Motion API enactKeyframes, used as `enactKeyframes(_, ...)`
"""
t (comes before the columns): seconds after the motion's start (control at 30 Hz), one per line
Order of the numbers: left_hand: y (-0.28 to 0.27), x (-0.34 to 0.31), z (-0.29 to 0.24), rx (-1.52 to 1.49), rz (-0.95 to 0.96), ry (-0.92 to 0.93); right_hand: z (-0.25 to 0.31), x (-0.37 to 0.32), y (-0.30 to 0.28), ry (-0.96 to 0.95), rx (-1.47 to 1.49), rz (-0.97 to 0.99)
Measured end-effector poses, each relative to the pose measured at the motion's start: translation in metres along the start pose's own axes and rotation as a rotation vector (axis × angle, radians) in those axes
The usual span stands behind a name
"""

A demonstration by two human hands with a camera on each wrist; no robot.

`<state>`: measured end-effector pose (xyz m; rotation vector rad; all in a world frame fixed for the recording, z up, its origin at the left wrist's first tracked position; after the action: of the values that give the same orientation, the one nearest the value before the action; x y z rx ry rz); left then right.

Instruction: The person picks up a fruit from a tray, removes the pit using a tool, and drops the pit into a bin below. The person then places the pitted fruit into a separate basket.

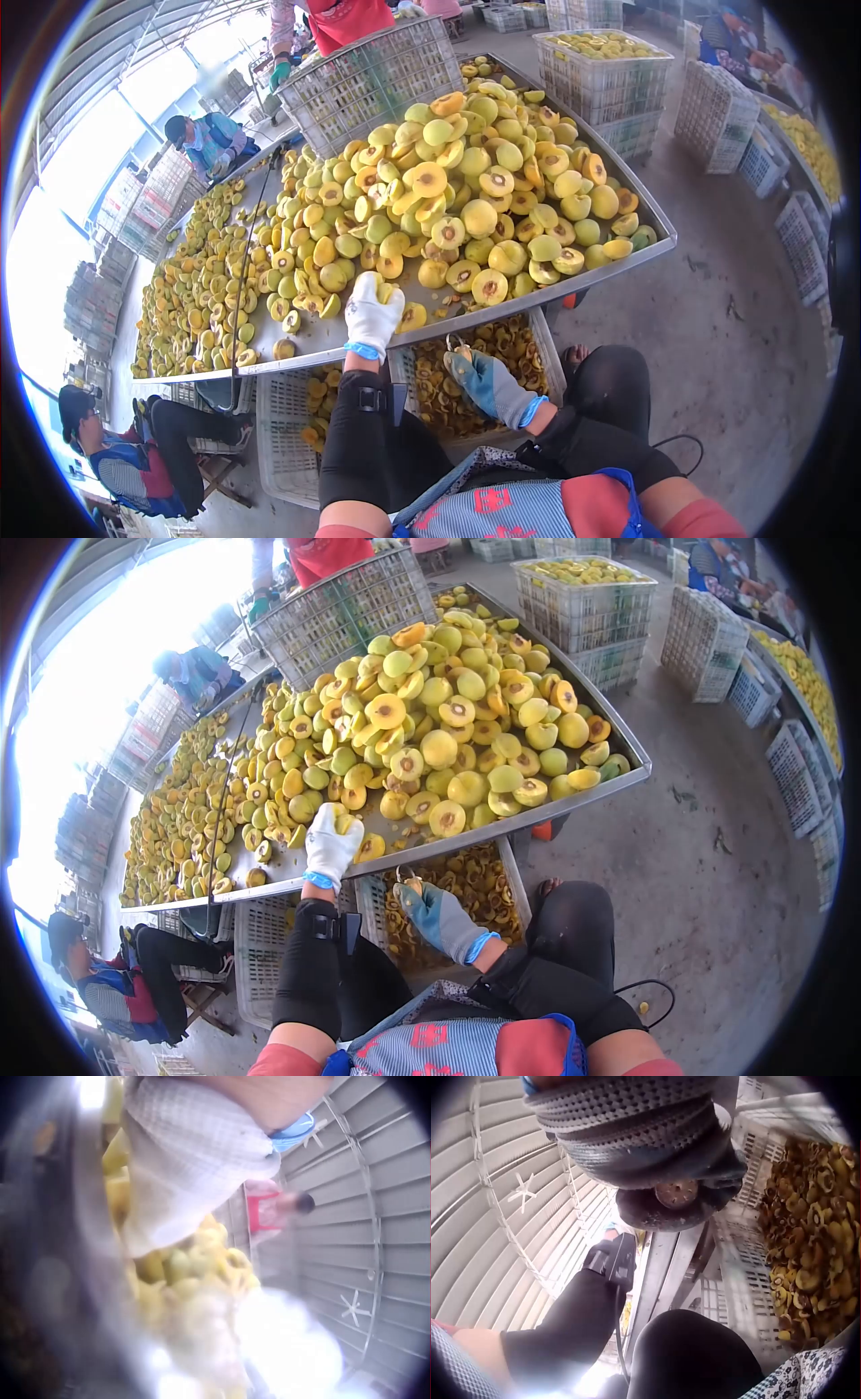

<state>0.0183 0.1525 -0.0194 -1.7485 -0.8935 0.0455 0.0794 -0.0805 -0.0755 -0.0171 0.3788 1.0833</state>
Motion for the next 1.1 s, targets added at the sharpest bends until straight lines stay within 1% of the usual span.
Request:
enactKeyframes(0.03,-0.003,-0.002,-0.001,-0.218,-0.122,-0.060,-0.003,-0.001,0.001,-0.022,-0.006,-0.002)
enactKeyframes(0.1,-0.011,-0.009,-0.009,-0.651,-0.366,-0.189,0.001,-0.004,0.004,-0.083,0.208,0.073)
enactKeyframes(0.13,-0.014,-0.010,-0.015,-0.900,-0.454,-0.281,0.008,-0.006,0.006,-0.110,0.318,0.111)
enactKeyframes(0.23,-0.022,-0.030,-0.046,-1.112,-0.369,-0.338,0.033,-0.012,0.009,-0.182,0.184,0.095)
enactKeyframes(0.27,-0.029,-0.039,-0.065,-1.240,-0.334,-0.326,0.038,-0.013,0.010,-0.248,0.130,0.069)
enactKeyframes(0.37,-0.023,-0.057,-0.082,-1.308,-0.281,-0.299,0.053,-0.017,0.010,-0.307,-0.139,0.001)
enactKeyframes(0.4,-0.026,-0.061,-0.096,-1.292,-0.273,-0.304,0.054,-0.017,0.011,-0.324,-0.143,-0.020)
enactKeyframes(0.43,-0.026,-0.064,-0.108,-1.276,-0.264,-0.305,0.054,-0.016,0.011,-0.302,-0.132,-0.012)
enactKeyframes(0.47,-0.017,-0.070,-0.109,-1.340,-0.270,-0.279,0.052,-0.015,0.010,-0.279,-0.121,-0.004)
enactKeyframes(0.57,-0.015,-0.073,-0.122,-1.435,-0.298,-0.379,0.043,-0.012,0.005,-0.238,-0.169,-0.016)
enactKeyframes(0.73,-0.011,-0.078,-0.128,-1.402,-0.350,-0.347,0.040,-0.016,0.005,-0.165,-0.143,0.002)
enactKeyframes(0.83,-0.007,-0.082,-0.130,-1.413,-0.396,-0.355,0.036,-0.015,0.008,-0.207,-0.098,0.011)
enactKeyframes(0.9,-0.004,-0.084,-0.130,-1.390,-0.417,-0.347,0.035,-0.017,0.009,-0.161,-0.106,0.018)
enactKeyframes(1.0,-0.003,-0.084,-0.120,-1.403,-0.354,-0.367,0.029,-0.019,0.008,-0.108,-0.111,0.035)
enactKeyframes(1.1,-0.002,-0.082,-0.118,-1.419,-0.318,-0.491,0.016,-0.018,0.012,-0.051,-0.073,0.044)
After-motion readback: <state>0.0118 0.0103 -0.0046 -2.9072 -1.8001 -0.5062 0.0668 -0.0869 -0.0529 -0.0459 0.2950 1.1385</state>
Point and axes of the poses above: each hand's wrist, its own x-axis towards the middle knuckle, its own y-axis out of the palm, z = x × y, the point moved 1 cm from there along x, towards the middle knuckle, and after that the axes turned 12 degrees about y, right-handed, at the moved point
